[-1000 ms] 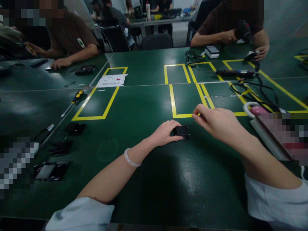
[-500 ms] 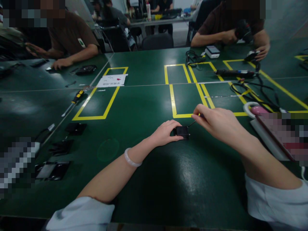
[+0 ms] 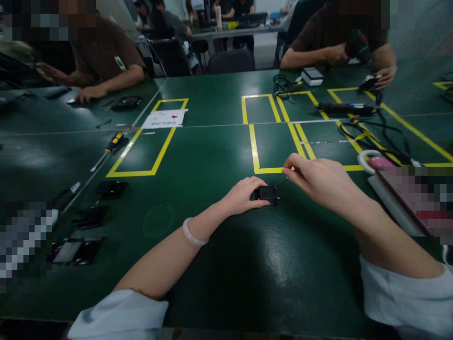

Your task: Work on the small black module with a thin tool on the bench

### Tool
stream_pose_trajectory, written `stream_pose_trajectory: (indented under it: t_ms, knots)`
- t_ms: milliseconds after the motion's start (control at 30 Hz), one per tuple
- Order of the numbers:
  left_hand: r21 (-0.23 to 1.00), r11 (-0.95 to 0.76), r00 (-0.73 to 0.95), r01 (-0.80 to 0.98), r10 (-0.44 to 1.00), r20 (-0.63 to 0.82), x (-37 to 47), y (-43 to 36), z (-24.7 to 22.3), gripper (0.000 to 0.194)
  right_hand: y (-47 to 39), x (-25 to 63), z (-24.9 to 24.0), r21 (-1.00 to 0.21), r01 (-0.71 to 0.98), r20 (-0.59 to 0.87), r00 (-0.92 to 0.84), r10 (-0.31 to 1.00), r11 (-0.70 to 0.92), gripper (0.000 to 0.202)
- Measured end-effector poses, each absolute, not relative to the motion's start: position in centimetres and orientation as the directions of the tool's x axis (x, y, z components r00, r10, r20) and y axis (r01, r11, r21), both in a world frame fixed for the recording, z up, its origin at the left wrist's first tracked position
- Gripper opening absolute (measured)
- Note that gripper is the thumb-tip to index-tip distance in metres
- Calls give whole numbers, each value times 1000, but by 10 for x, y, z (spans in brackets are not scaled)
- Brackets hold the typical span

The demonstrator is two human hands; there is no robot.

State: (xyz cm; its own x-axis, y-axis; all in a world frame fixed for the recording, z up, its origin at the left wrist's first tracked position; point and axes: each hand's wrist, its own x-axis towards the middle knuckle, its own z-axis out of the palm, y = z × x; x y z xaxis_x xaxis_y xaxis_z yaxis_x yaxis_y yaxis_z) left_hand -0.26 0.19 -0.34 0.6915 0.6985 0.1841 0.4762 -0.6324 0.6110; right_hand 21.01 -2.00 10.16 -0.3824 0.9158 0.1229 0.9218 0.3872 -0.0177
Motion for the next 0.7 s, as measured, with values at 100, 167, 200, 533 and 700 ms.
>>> stream_pose_trajectory:
  t_ms: [100,167,200,533,700]
  knots:
    - [616,-629,694,474,698,179,-2,2,-3,39,-21,210,102,-70,912,136,-392,910,403,21]
    - [620,-625,692,475,700,175,-3,2,-2,38,-22,210,103,-95,904,154,-400,904,416,19]
    - [621,-623,691,476,702,174,-3,1,-2,38,-22,210,103,-101,901,158,-403,901,421,19]
    - [627,-624,691,466,700,183,-3,1,-2,40,-19,211,99,-56,909,147,-402,904,413,22]
    - [623,-620,688,477,704,175,-3,1,-2,40,-20,212,101,-109,890,161,-423,892,442,24]
